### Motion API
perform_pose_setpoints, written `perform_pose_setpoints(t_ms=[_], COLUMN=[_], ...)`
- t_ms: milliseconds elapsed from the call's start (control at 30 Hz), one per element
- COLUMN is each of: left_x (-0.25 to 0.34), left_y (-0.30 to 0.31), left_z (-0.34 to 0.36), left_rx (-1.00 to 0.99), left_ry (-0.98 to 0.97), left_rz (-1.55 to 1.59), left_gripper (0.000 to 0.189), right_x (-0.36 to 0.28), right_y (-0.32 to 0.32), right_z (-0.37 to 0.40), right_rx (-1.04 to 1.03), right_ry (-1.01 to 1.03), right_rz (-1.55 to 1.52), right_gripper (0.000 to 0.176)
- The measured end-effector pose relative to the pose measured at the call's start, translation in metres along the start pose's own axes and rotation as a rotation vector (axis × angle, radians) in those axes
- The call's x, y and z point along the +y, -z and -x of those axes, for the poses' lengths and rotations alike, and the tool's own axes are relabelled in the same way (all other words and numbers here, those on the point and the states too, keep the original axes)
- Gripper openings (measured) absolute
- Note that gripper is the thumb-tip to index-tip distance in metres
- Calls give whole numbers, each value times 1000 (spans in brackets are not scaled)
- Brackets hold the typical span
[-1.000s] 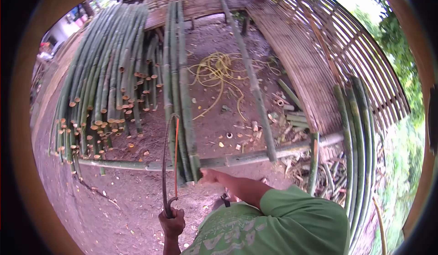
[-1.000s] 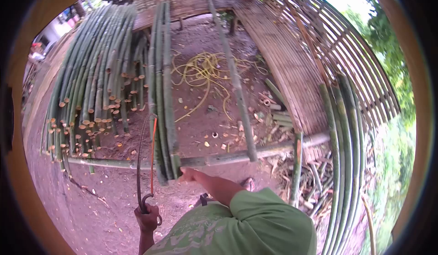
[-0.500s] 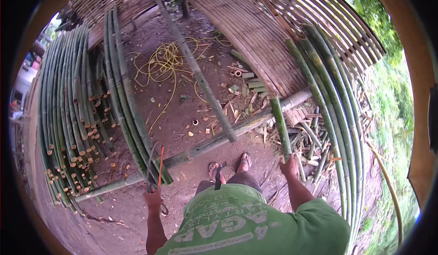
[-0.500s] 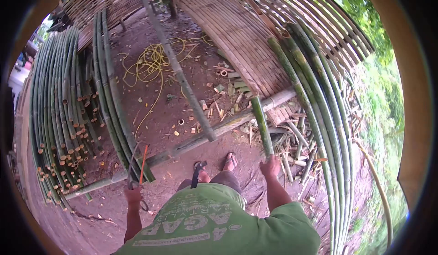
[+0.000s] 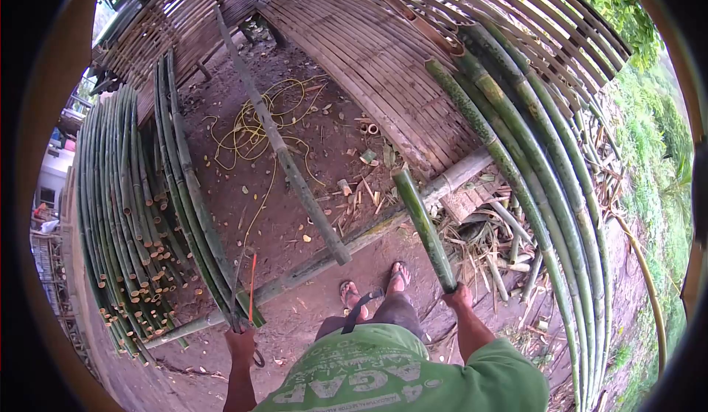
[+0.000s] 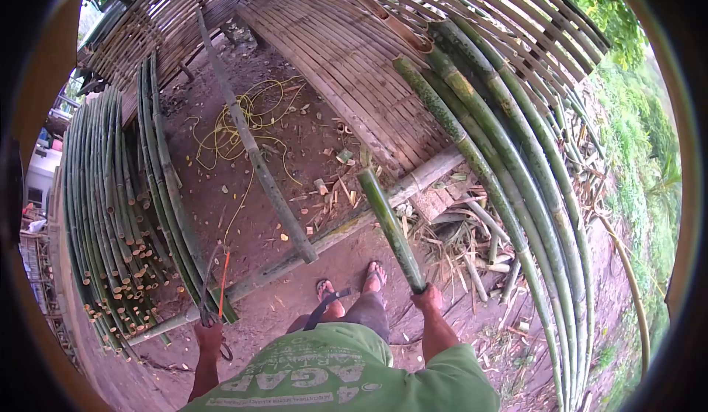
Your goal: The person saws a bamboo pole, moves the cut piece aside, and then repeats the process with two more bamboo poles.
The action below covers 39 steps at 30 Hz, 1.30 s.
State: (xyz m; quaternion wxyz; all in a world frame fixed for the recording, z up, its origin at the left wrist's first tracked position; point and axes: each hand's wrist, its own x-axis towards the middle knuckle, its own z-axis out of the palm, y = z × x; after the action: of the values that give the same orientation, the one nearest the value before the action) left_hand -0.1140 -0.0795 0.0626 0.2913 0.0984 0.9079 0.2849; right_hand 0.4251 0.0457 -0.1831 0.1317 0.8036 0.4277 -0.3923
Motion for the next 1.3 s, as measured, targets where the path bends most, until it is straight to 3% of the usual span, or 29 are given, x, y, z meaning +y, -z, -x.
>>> perform_pose_setpoints(t_ms=[33, 133, 233, 333, 367, 400, 433, 467, 500, 567, 733, 900, 1000, 1100, 1167, 1267, 1300], left_x=[8, 18, 29, 56, 61, 62, 61, 58, 58, 59, 38, 31, 30, -32, -18, 5, 3], left_y=[-5, -18, -29, -30, -29, -30, -30, -30, -30, -31, -31, -40, -42, -55, -52, -43, -42], left_z=[10, 12, 17, 33, 42, 46, 49, 53, 57, 63, 53, 46, 43, 2, 9, 14, 14], left_rx=[-6, -69, -84, -85, -81, -75, -67, -61, -51, -38, -56, -76, -72, -45, -22, 2, 2], left_ry=[-9, -116, -165, -195, -199, -197, -193, -186, -176, -153, -139, -145, -98, -189, -162, -200, -193], left_rz=[-2, 30, 34, 68, 87, 106, 123, 136, 85, -25, -56, 16, 71, 72, 77, 88, 97], left_gripper=[24, 24, 25, 25, 25, 25, 25, 25, 24, 23, 22, 23, 24, 25, 25, 25, 26], right_x=[-29, -155, -235, -183, -141, -104, -67, -38, -18, -7, -10, -74, -136, -198, -246, -373, -430], right_y=[15, 65, 108, 110, 83, 63, 26, 0, -18, -40, -40, 25, 63, 78, 82, 110, 114], right_z=[6, 4, 7, 13, 0, 1, -11, -16, -20, -40, -33, 13, 26, 20, 12, -8, -40], right_rx=[-54, 79, 681, 728, 573, 300, 148, 10, -6, -179, -134, 1, -62, -59, -39, -31, 124], right_ry=[21, 237, 884, 837, 796, 546, 462, 398, 426, 223, 186, 219, 235, 286, 327, 504, 670], right_rz=[21, -92, -745, -452, -344, -106, 42, 80, -180, -60, -121, -27, 36, 108, 166, 197, 271], right_gripper=[61, 58, 69, 81, 98, 117, 126, 125, 110, 83, 57, 51, 53, 56, 57, 58, 60])
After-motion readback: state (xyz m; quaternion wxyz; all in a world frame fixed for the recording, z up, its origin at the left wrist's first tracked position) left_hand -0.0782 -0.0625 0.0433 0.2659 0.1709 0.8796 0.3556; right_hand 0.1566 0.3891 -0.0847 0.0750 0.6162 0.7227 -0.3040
